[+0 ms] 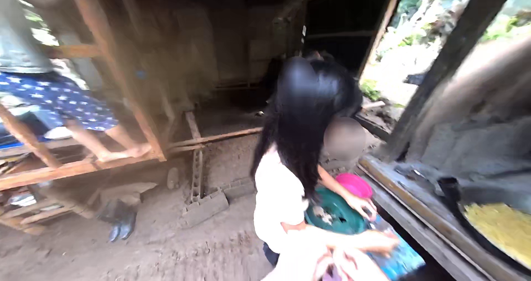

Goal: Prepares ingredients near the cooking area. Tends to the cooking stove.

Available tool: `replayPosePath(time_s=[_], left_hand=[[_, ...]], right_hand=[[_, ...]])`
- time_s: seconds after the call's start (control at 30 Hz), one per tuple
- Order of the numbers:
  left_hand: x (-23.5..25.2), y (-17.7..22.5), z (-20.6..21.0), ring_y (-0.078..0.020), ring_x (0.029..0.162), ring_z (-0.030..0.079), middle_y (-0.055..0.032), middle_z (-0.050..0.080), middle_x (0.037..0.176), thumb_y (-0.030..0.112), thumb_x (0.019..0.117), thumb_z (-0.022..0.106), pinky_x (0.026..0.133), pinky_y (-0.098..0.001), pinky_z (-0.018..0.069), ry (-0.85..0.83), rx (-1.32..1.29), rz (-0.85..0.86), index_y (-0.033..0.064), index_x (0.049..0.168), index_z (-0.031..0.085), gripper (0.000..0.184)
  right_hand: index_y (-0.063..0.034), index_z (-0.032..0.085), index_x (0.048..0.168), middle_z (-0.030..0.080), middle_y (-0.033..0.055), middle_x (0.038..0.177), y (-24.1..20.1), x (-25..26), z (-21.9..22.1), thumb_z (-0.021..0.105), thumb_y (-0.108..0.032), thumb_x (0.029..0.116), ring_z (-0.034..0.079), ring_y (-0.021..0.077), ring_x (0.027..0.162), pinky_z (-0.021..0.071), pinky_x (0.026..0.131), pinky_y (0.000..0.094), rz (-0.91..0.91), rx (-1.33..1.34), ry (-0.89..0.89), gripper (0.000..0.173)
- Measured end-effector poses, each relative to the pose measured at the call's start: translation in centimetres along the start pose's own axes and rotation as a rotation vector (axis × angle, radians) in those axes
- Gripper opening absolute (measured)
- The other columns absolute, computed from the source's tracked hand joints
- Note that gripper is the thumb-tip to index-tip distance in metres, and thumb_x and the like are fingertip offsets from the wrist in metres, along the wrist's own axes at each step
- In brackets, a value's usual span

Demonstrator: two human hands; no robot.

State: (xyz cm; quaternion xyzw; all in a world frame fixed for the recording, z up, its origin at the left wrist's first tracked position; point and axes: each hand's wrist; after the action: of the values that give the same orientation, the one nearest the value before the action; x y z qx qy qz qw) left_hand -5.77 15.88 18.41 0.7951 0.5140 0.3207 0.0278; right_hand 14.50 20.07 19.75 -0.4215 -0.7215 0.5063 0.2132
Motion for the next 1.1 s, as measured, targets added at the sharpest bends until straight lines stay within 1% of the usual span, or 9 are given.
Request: replayPosePath(time_s=[0.07,0.13,0.27,0.4,0.53,0.6,0.73,0.97,1.1], left_hand=[[1.0,-1.1,0.3,-0.0240,0.106,0.068,-0.0061,0.074,0.107,0.032,0.0974,0.065,0.097,-0.0484,0.0521,-0.094,-0.228,-0.112,0.0115,0.107,0.076,0.025],[1.9,-1.2,-0.7,-0.0223,0.113,0.067,-0.0071,0.073,0.114,0.028,0.0985,0.064,0.103,-0.0467,0.0503,-0.213,-0.377,-0.229,0.0090,0.118,0.073,0.029],[2.7,-1.1,-1.0,-0.0174,0.102,0.070,-0.0053,0.075,0.105,0.026,0.1009,0.061,0.097,-0.0406,0.0522,-0.173,-0.345,-0.239,0.0089,0.108,0.076,0.023],[3.8,-0.5,0.6,-0.0149,0.100,0.070,-0.0017,0.076,0.101,0.029,0.1000,0.063,0.096,-0.0405,0.0517,-0.194,-0.342,-0.248,0.0130,0.105,0.077,0.022],[5.1,-0.2,3.0,-0.0163,0.091,0.072,-0.0006,0.076,0.095,0.032,0.0982,0.067,0.091,-0.0430,0.0548,-0.224,-0.276,-0.252,0.0117,0.108,0.073,0.023],[6.0,0.0,3.6,-0.0205,0.097,0.071,-0.0023,0.076,0.098,0.033,0.0999,0.064,0.094,-0.0470,0.0520,-0.282,-0.226,-0.240,0.0135,0.108,0.075,0.023],[7.0,0.5,5.1,-0.0242,0.110,0.067,-0.0023,0.075,0.103,0.033,0.0999,0.062,0.098,-0.0521,0.0459,-0.299,-0.157,-0.128,0.0175,0.105,0.076,0.021],[7.4,-0.3,8.3,-0.0226,0.103,0.067,-0.0012,0.073,0.095,0.025,0.0981,0.063,0.096,-0.0487,0.0456,-0.024,-0.129,0.241,0.0146,0.094,0.074,0.016],[7.4,-1.3,9.8,-0.0187,0.100,0.068,0.0009,0.074,0.095,0.022,0.0981,0.063,0.094,-0.0458,0.0461,0.085,-0.113,0.465,0.0169,0.094,0.074,0.013]], right_hand=[[-0.0020,0.065,0.110,0.067,0.0085,0.083,-0.3,0.7,-1.2,0.050,-0.026,0.1059,0.067,0.0170,0.068,0.0594,0.066,0.0372,-0.008,-0.170,0.034,0.028],[-0.0046,0.065,0.114,0.067,0.0097,0.090,-1.1,0.8,-2.4,0.048,-0.029,0.1069,0.067,0.0184,0.077,0.0577,0.074,0.0385,-0.030,-0.302,0.037,0.031],[-0.0038,0.067,0.111,0.067,0.0127,0.098,-1.2,0.7,-4.0,0.048,-0.026,0.1048,0.064,0.0195,0.085,0.0536,0.078,0.0356,-0.133,-0.417,0.107,0.030],[-0.0126,0.061,0.133,0.067,0.0098,0.118,-0.3,0.5,-4.2,0.049,-0.032,0.1025,0.067,0.0225,0.101,0.0553,0.086,0.0423,-0.130,-0.578,0.120,0.038],[-0.0085,0.069,0.115,0.069,0.0102,0.111,1.3,0.9,-4.4,0.049,-0.032,0.1061,0.066,0.0248,0.105,0.0517,0.093,0.0457,-0.079,-0.594,0.160,0.032],[-0.0073,0.068,0.113,0.069,0.0116,0.109,1.8,0.7,-5.0,0.049,-0.029,0.1051,0.066,0.0270,0.105,0.0517,0.091,0.0479,-0.026,-0.599,0.171,0.030],[-0.0066,0.070,0.114,0.069,0.0121,0.111,2.7,0.3,-5.2,0.049,-0.029,0.1050,0.064,0.0278,0.109,0.0490,0.097,0.0469,0.011,-0.614,0.190,0.032],[-0.0014,0.069,0.108,0.067,0.0142,0.104,3.2,-0.5,-5.7,0.052,-0.021,0.1026,0.064,0.0229,0.097,0.0514,0.089,0.0413,0.105,-0.342,0.276,0.026],[-0.0024,0.068,0.106,0.065,0.0070,0.092,4.2,-0.7,-5.4,0.054,-0.018,0.1016,0.060,0.0118,0.083,0.0500,0.079,0.0330,0.207,-0.090,0.314,0.021]])
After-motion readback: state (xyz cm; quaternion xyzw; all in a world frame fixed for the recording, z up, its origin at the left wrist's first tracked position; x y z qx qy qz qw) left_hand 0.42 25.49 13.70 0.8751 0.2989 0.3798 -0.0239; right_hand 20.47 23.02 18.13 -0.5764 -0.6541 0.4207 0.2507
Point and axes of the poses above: each hand's wrist, its own x-axis towards the middle knuckle, its own z-axis out of the palm, y = z × x
